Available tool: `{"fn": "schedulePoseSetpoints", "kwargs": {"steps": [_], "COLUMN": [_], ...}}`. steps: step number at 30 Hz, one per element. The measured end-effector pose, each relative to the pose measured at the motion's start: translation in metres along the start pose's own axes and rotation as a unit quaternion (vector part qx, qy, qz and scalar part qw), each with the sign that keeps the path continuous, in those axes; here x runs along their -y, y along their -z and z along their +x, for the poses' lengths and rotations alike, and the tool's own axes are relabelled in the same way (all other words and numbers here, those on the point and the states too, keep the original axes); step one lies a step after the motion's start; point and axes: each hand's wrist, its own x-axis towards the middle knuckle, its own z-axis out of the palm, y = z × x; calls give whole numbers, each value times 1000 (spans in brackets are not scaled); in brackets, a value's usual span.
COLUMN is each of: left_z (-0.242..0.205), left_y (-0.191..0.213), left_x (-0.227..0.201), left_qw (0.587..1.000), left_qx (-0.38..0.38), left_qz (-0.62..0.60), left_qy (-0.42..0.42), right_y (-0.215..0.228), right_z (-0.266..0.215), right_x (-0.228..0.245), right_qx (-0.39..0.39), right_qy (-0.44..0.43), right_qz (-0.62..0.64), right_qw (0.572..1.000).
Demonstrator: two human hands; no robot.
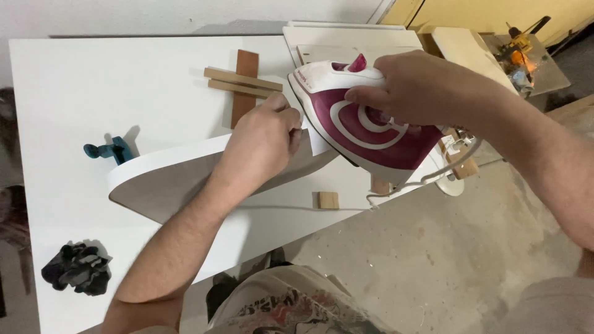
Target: Applying heat-activated edge banding to a wooden board, trimming the excess with a knife, and sanding the edges for a smooth finish.
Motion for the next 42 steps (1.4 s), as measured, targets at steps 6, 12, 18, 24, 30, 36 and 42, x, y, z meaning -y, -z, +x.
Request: {"fn": "schedulePoseSetpoints", "kwargs": {"steps": [6, 12, 18, 24, 30, 36, 42], "left_z": [1, 1, 2, 2, 3, 2, 1], "left_y": [-2, -3, -2, -1, 2, -2, -3], "left_x": [1, 3, 3, 3, 1, 4, 8], "left_qw": [1000, 1000, 1000, 1000, 1000, 1000, 1000], "left_qx": [14, 25, 21, 23, 25, 7, 4], "left_qz": [6, 1, -1, -1, 0, 5, 9], "left_qy": [9, 18, 12, 7, 10, -4, -4], "right_y": [-2, -3, -3, -4, -4, -5, -3], "right_z": [3, 3, 3, 3, 2, 8, 2], "right_x": [2, 7, 12, 11, 14, 9, 12], "right_qx": [-5, -4, 1, -1, -2, -7, -8], "right_qy": [-3, -26, -45, -31, -37, -11, -22], "right_qz": [-14, -11, -18, -25, -22, -47, -37], "right_qw": [1000, 1000, 999, 999, 999, 999, 999]}}
